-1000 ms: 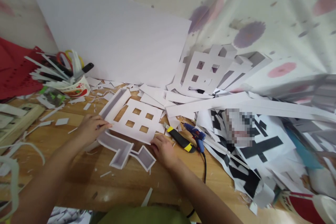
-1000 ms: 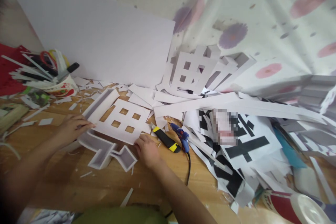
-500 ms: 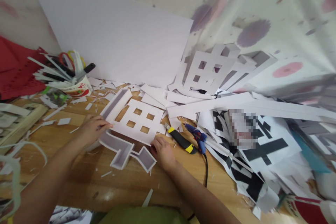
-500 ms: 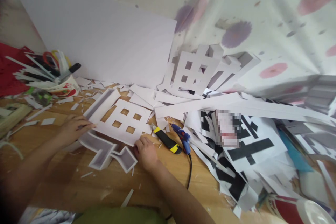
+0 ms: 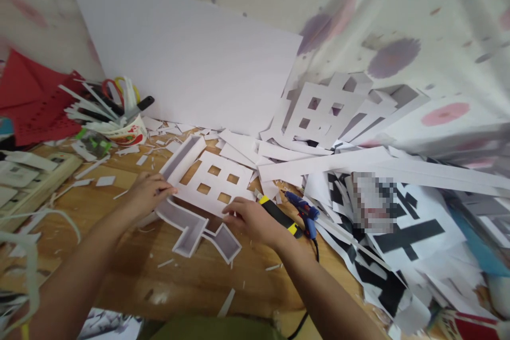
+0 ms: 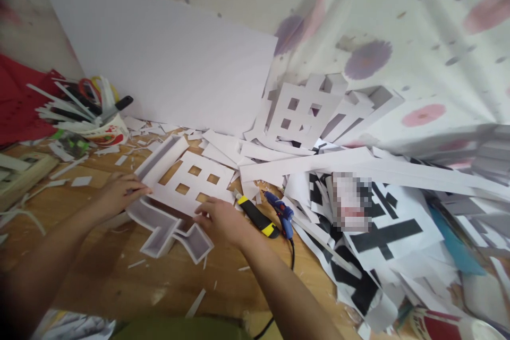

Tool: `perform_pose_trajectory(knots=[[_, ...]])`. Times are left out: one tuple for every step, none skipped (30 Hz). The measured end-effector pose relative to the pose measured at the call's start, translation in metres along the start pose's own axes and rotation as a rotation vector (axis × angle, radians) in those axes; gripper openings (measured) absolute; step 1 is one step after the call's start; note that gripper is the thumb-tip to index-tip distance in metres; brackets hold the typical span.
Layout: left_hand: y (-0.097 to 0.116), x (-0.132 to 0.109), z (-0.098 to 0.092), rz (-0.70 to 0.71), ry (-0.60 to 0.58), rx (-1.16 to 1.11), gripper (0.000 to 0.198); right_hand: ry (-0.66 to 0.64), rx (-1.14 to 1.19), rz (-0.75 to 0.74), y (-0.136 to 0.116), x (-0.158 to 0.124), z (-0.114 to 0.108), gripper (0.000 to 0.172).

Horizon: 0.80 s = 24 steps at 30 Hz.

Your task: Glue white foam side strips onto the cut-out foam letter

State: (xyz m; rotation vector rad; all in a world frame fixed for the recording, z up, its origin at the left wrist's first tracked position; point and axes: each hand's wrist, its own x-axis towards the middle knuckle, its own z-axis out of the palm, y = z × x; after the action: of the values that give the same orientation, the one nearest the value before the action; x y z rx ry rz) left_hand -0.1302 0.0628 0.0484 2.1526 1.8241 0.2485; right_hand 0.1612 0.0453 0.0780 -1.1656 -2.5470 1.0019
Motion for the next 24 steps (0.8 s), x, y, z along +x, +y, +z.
perform_pose_trajectory(knots=[[0.001, 0.000, -0.001, -0.006, 0.002, 0.000, 0.039, -0.022, -0.007, -0.035, -0.004, 0.008, -0.005, 0.021], [0.002, 0.000, -0.002, -0.008, 0.005, 0.000, 0.038, -0.046, -0.032, -0.056, -0.008, 0.016, -0.007, 0.024], [0.002, 0.000, -0.002, -0.007, 0.005, 0.001, 0.037, -0.083, -0.073, -0.053, -0.012, 0.024, -0.006, 0.027], [0.002, 0.000, -0.002, -0.006, 0.002, 0.002, 0.037, -0.128, -0.128, -0.033, -0.015, 0.032, -0.003, 0.030], [0.002, 0.000, -0.002, -0.008, -0.001, 0.003, 0.037, -0.166, -0.190, -0.009, -0.018, 0.039, 0.001, 0.032], [0.002, 0.001, -0.002, -0.011, -0.004, 0.004, 0.037, -0.192, -0.253, 0.017, -0.021, 0.045, 0.005, 0.035], [0.002, 0.001, -0.001, -0.017, -0.003, 0.008, 0.038, -0.204, -0.310, 0.039, -0.023, 0.048, 0.010, 0.038], [0.001, 0.001, -0.001, -0.021, 0.003, 0.013, 0.038, -0.205, -0.356, 0.054, -0.025, 0.051, 0.015, 0.039], [0.001, 0.001, 0.000, -0.024, 0.011, 0.022, 0.038, -0.196, -0.386, 0.064, -0.026, 0.051, 0.018, 0.041], [0.001, 0.002, 0.000, -0.024, 0.016, 0.031, 0.038, -0.185, -0.402, 0.068, -0.027, 0.051, 0.021, 0.041], [0.001, 0.002, 0.000, -0.023, 0.014, 0.039, 0.038, -0.182, -0.403, 0.068, -0.027, 0.050, 0.022, 0.041], [0.001, 0.003, 0.000, -0.024, 0.005, 0.045, 0.039, -0.188, -0.395, 0.063, -0.027, 0.050, 0.021, 0.041], [0.002, 0.003, -0.001, -0.024, -0.009, 0.048, 0.040, -0.200, -0.384, 0.059, -0.027, 0.050, 0.020, 0.041], [0.002, 0.004, -0.001, -0.023, -0.023, 0.049, 0.040, -0.220, -0.370, 0.056, -0.026, 0.050, 0.018, 0.042], [0.002, 0.004, -0.002, -0.021, -0.033, 0.049, 0.040, -0.246, -0.356, 0.055, -0.026, 0.051, 0.016, 0.042], [0.002, 0.005, -0.002, -0.017, -0.037, 0.049, 0.041, -0.276, -0.343, 0.057, -0.025, 0.052, 0.014, 0.043], [0.002, 0.005, -0.003, -0.014, -0.036, 0.049, 0.040, -0.305, -0.331, 0.062, -0.025, 0.054, 0.012, 0.043], [0.002, 0.005, -0.003, -0.010, -0.035, 0.049, 0.040, -0.330, -0.321, 0.067, -0.024, 0.056, 0.011, 0.044], [0.002, 0.005, -0.003, -0.007, -0.035, 0.049, 0.040, -0.352, -0.311, 0.074, -0.023, 0.058, 0.010, 0.045], [0.002, 0.005, -0.003, -0.006, -0.034, 0.046, 0.039, -0.368, -0.300, 0.084, -0.022, 0.061, 0.010, 0.046], [0.002, 0.005, -0.003, -0.005, -0.033, 0.042, 0.038, -0.381, -0.289, 0.094, -0.021, 0.062, 0.011, 0.046], [0.002, 0.005, -0.003, -0.007, -0.031, 0.039, 0.038, -0.390, -0.276, 0.104, -0.020, 0.064, 0.012, 0.047], [0.001, 0.005, -0.003, -0.013, -0.031, 0.038, 0.037, -0.394, -0.263, 0.113, -0.019, 0.065, 0.012, 0.048], [0.001, 0.005, -0.003, -0.021, -0.031, 0.039, 0.036, -0.395, -0.252, 0.120, -0.017, 0.065, 0.013, 0.048]])
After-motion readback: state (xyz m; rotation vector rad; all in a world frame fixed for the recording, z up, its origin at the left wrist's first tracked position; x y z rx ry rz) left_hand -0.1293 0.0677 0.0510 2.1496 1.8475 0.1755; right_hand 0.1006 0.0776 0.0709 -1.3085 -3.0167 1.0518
